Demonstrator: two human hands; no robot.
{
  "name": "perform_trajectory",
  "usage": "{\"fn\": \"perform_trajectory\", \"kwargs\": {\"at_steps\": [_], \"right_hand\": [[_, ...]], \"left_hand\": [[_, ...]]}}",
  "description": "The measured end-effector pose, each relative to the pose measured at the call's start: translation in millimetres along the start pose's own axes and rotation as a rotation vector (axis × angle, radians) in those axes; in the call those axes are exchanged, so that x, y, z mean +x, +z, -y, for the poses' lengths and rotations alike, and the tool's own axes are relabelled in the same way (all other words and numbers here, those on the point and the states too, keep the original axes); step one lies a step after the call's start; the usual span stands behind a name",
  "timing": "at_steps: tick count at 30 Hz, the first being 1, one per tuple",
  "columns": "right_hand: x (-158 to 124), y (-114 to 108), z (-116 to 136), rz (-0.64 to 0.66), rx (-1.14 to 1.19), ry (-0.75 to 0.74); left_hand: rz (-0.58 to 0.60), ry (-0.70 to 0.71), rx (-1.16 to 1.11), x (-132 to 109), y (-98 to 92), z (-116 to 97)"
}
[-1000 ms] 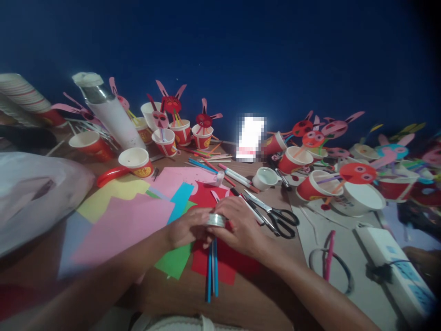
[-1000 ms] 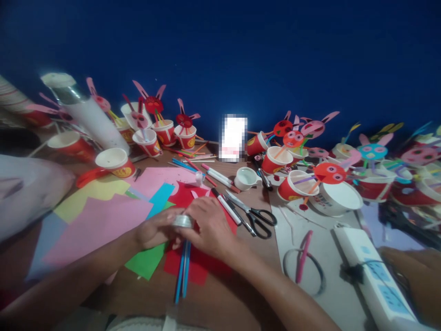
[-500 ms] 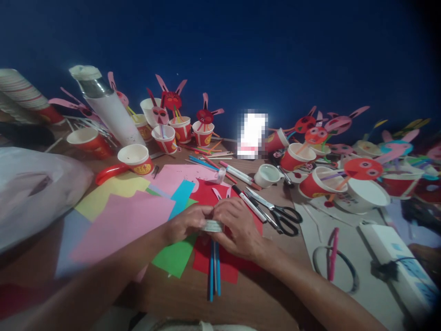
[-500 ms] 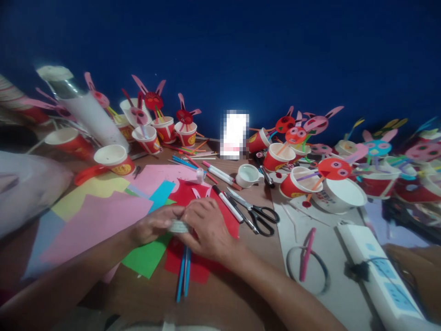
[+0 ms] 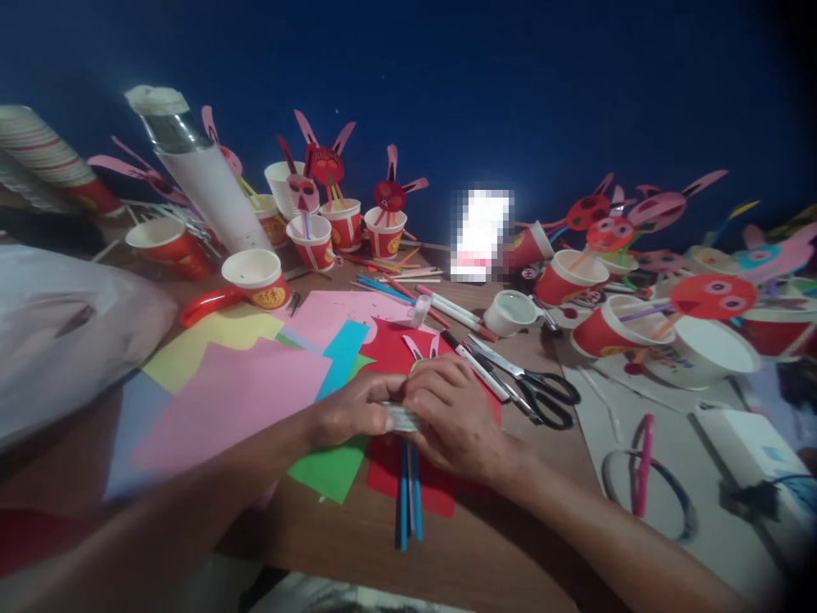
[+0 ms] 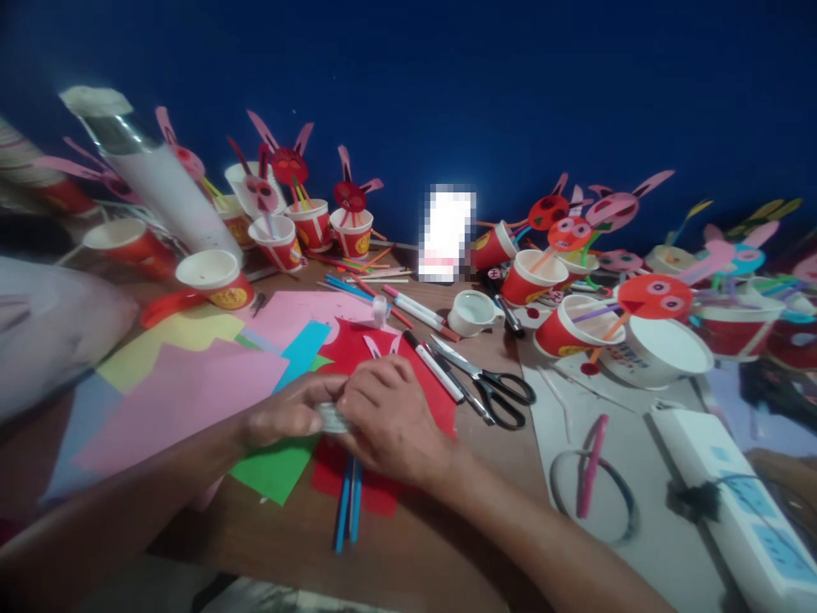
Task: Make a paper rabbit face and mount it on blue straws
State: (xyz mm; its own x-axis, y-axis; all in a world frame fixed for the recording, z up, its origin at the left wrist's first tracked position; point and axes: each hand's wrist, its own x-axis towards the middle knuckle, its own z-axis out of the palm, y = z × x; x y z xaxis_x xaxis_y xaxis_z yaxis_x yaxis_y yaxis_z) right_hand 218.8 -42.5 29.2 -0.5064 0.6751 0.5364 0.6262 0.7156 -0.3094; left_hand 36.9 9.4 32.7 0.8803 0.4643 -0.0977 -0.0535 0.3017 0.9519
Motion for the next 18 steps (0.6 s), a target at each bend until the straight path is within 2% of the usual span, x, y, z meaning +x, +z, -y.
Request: {"fn": "perform_trajectory", "kwargs": {"at_steps": [7, 14, 18], "right_hand": [[4.0, -4.0, 6.6, -0.023, -0.073, -0.020], [6.5, -6.1, 7.4, 0.008, -0.086, -0.005], [6.5, -5.7, 6.0, 0.032, -0.117, -0.027]], "left_hand": [[-0.061, -0.025, 0.001, -0.8, 3.1, 4.0], [-0.109, -0.005, -0.048, 0.4, 9.4, 0.4], [-0.065, -0.060, -0.055, 2.8, 5.7, 0.7]]}}
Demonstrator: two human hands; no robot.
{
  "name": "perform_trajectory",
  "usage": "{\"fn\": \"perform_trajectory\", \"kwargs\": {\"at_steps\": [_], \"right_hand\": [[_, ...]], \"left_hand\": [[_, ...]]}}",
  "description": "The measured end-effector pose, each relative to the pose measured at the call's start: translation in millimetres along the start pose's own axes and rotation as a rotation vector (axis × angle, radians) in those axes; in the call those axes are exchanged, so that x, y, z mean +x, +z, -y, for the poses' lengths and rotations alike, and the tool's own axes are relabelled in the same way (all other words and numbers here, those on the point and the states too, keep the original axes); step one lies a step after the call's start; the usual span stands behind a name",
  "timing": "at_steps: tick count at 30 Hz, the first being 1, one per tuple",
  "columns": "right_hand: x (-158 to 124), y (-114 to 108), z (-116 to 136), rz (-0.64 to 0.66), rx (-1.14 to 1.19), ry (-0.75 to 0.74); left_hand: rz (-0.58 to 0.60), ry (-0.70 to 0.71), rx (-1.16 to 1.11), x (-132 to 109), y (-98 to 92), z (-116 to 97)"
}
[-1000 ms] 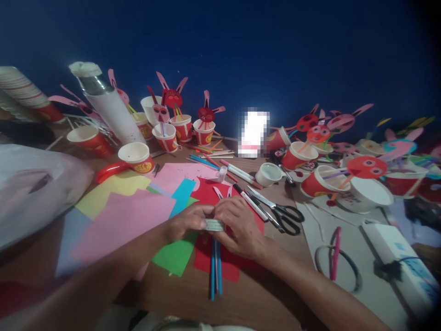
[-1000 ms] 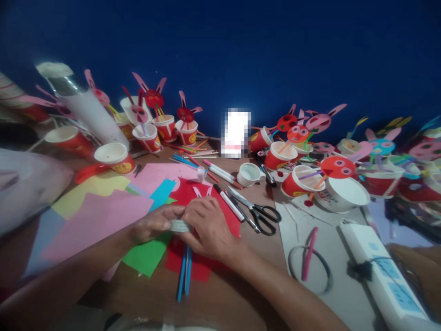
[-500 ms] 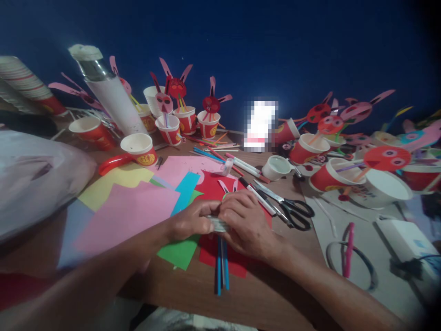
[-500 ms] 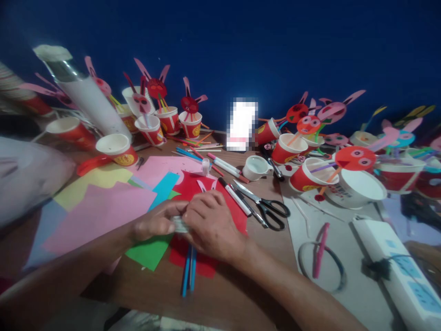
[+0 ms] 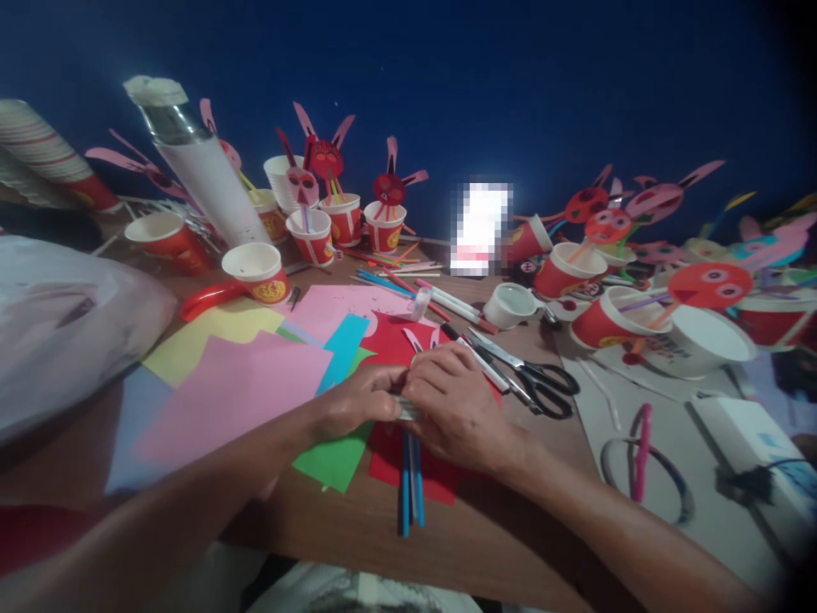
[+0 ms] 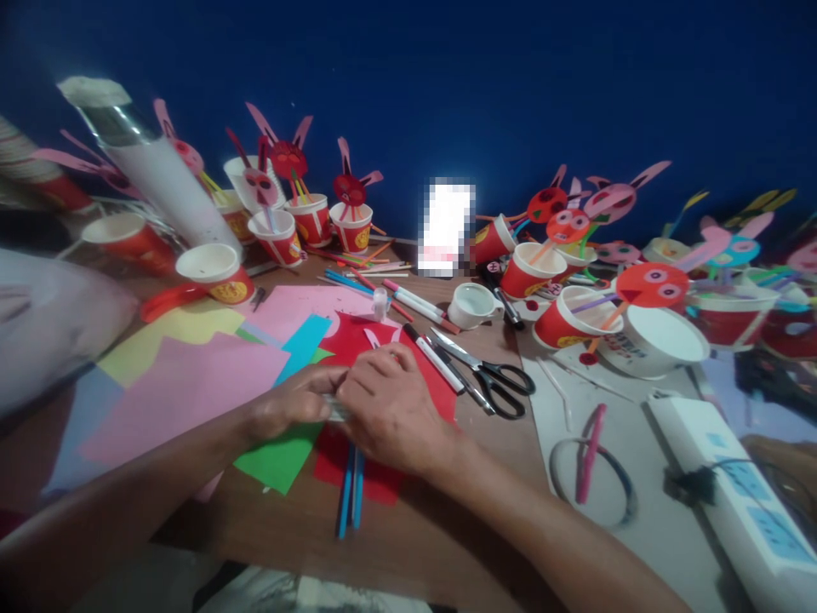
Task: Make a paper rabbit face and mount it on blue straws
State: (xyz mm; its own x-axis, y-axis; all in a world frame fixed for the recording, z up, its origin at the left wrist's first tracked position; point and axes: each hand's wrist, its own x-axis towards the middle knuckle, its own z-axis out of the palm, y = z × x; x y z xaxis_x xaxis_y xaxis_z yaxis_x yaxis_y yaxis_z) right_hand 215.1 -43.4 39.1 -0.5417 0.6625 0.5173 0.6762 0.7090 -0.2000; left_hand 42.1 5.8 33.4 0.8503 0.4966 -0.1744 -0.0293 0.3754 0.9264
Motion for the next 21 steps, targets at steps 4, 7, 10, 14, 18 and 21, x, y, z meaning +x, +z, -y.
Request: {"fn": "perform_trajectory", "kwargs": {"at_steps": [4, 7, 10, 14, 18, 21], "right_hand": [[0.2, 0.0, -0.7, 0.023, -0.012, -0.019], [0.8, -1.1, -1.8, 0.040, 0.002, -0.021], [1.2, -2.5, -3.2, 0.066, 0.023, -0.018], [0.6, -3.7, -5.1, 0.083, 0.057, -0.013], [0.4, -3.8, -6.2, 0.088, 0.074, -0.010], [0.6, -4.4, -6.3, 0.093, 0.087, -0.001]], "left_hand": [[0.032, -0.066, 0.024, 1.4, -8.1, 3.5], [0.063, -0.070, 0.014, 1.1, -11.0, 5.7], [0.058, -0.063, -0.044, 0.0, -9.8, 6.1], [0.060, -0.067, -0.088, -1.3, -8.5, 6.7], [0.076, -0.085, -0.108, -1.4, -10.3, 8.9], [0.079, -0.095, -0.126, -1.1, -10.9, 9.8]]}}
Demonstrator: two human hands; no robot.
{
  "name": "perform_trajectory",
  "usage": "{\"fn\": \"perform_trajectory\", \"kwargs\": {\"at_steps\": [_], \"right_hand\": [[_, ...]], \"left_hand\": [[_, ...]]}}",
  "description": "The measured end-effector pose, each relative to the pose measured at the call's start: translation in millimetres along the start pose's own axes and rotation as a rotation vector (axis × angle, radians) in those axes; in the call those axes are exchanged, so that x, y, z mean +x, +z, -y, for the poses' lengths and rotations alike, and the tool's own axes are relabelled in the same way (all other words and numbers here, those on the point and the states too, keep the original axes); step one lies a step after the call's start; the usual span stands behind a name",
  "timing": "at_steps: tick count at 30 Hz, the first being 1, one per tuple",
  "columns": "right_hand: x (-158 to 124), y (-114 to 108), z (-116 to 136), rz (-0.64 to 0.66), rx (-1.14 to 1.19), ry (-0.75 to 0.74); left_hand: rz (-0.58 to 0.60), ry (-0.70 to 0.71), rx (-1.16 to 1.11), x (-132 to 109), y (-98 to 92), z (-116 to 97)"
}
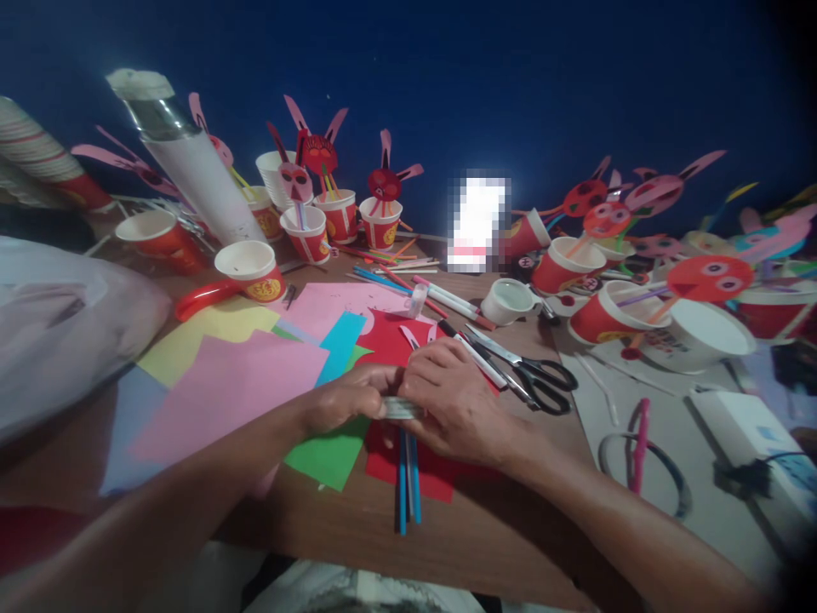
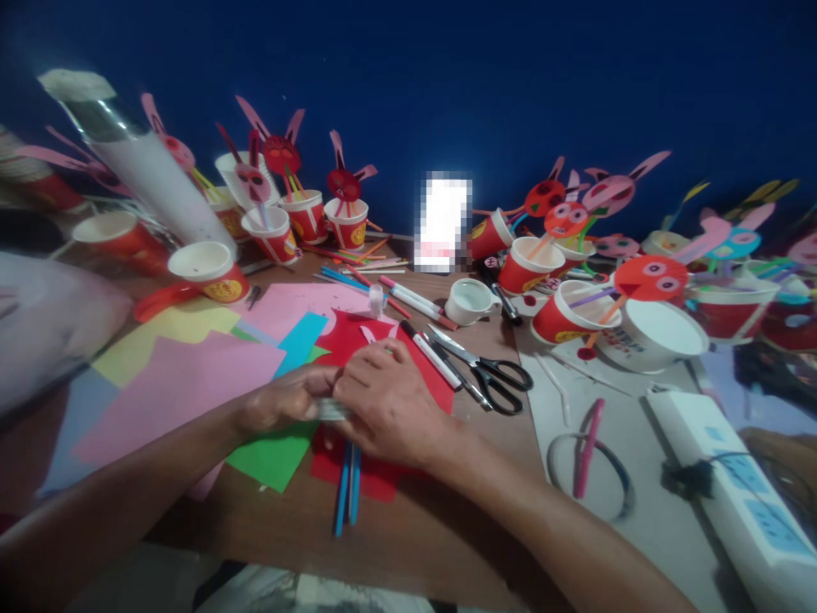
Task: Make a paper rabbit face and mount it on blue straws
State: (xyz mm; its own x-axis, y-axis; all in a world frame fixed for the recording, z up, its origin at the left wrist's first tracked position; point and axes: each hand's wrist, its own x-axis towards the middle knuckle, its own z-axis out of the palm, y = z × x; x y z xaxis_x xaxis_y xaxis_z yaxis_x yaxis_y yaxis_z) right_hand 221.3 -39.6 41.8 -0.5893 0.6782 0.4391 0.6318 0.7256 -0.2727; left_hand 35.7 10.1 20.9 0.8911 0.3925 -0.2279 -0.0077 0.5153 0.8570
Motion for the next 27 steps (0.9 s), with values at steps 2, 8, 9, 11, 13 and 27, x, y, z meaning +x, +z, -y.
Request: {"fn": "perform_trajectory", "kwargs": {"at_steps": [2, 8, 9, 11, 13, 27], "right_hand": [[0, -1, 0, 0.006, 0.010, 0.003], [2, -9, -1, 0.040, 0.037, -0.012], [3, -10, -1, 0.043, 0.036, -0.016], [3, -11, -1, 0.045, 0.037, -0.018], [3, -10, -2, 0.048, 0.038, -0.019], [3, -3, -1, 0.047, -0.006, -0.036]], "left_hand": [[0.003, -0.003, -0.014, 0, 0.3, -1], [0.018, 0.036, -0.016, -1, 3.4, -7], [0.010, 0.055, -0.009, -1, 4.2, -8], [-0.024, 0.074, 0.010, 0, 5.8, -8], [-0.067, 0.053, 0.026, 1, 7.1, -8], [-0.058, -0.042, -0.047, 2, 10.9, -8]]}}
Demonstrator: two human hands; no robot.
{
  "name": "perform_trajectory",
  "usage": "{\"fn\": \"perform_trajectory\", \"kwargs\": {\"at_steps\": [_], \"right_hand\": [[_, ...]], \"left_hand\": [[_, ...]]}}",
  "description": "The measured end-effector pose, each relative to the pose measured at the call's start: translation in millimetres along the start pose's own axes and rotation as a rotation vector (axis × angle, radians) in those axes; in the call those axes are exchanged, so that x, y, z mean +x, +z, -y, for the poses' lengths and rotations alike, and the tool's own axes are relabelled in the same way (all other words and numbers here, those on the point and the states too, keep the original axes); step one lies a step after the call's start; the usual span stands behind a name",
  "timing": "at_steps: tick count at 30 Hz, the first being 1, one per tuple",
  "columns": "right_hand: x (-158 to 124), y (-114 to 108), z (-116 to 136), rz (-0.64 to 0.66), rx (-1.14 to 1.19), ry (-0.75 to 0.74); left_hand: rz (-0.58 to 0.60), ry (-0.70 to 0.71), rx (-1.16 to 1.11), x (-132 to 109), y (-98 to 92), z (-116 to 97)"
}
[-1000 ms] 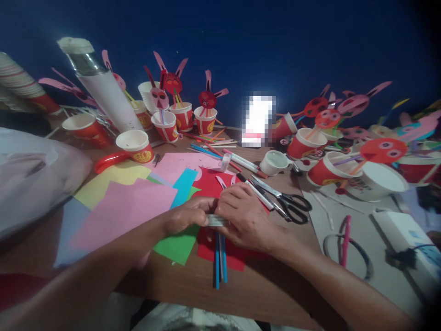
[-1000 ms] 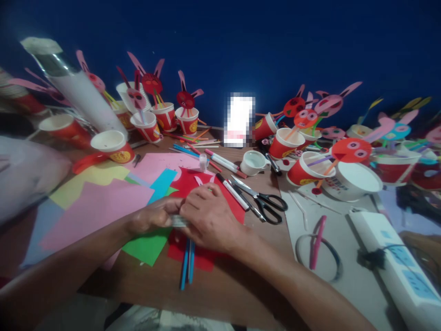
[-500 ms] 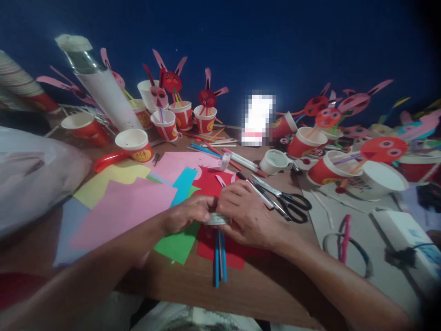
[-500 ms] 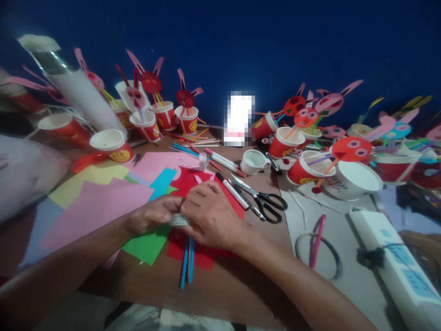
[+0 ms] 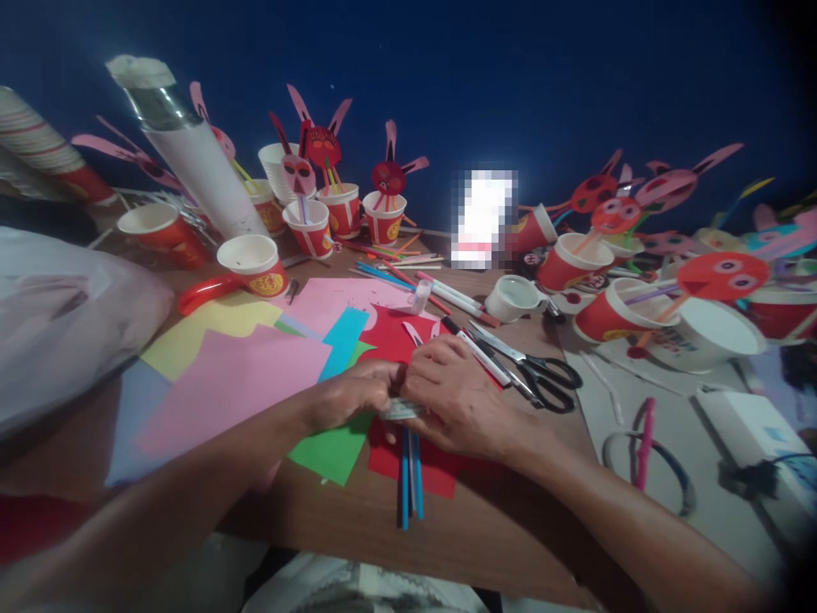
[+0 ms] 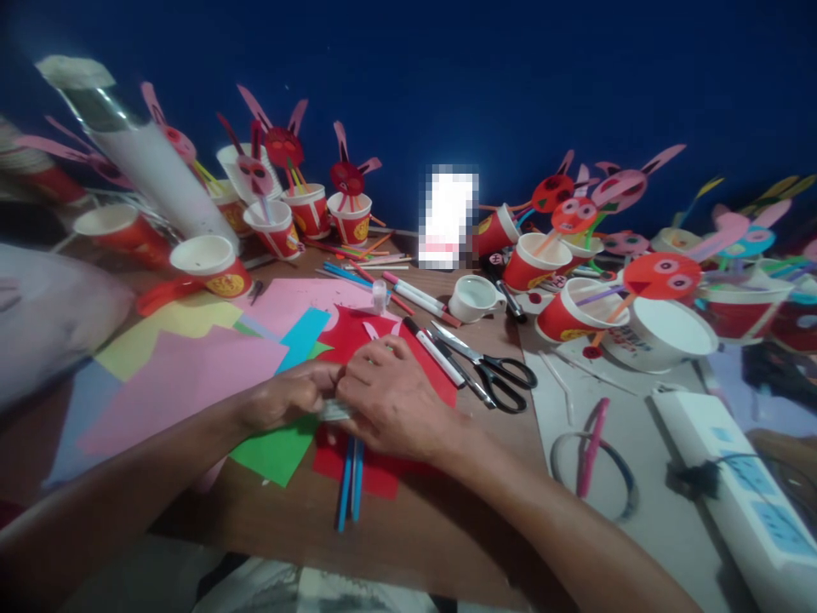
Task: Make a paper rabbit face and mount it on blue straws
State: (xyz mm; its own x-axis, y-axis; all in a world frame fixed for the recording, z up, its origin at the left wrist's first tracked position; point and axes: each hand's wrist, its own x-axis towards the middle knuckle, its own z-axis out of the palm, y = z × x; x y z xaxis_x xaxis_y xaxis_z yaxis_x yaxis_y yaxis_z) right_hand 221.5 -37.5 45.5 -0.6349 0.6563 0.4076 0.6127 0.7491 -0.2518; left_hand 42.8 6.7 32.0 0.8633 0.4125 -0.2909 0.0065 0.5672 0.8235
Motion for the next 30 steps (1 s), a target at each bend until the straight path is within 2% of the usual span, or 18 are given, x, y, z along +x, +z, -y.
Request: {"fn": "perform_trajectory", "kwargs": {"at_steps": [12, 18, 27, 30], "right_hand": [[-0.3, -5.9, -2.4, 0.017, 0.042, -0.007], [-0.4, -0.8, -3.9, -0.014, 0.036, -0.003], [-1.4, -4.0, -7.1, 0.052, 0.108, 0.036], [-0.9, -6.7, -8.4, 0.052, 0.127, 0.063]], "left_hand": [[0.076, 0.044, -0.077, -1.0, -5.5, 1.3], [-0.009, -0.004, -0.031, 0.2, -4.5, 3.3], [0.048, 0.012, -0.057, -0.5, -9.1, 5.3], [-0.010, 0.048, 0.044, -0.9, -8.0, 2.0]]}}
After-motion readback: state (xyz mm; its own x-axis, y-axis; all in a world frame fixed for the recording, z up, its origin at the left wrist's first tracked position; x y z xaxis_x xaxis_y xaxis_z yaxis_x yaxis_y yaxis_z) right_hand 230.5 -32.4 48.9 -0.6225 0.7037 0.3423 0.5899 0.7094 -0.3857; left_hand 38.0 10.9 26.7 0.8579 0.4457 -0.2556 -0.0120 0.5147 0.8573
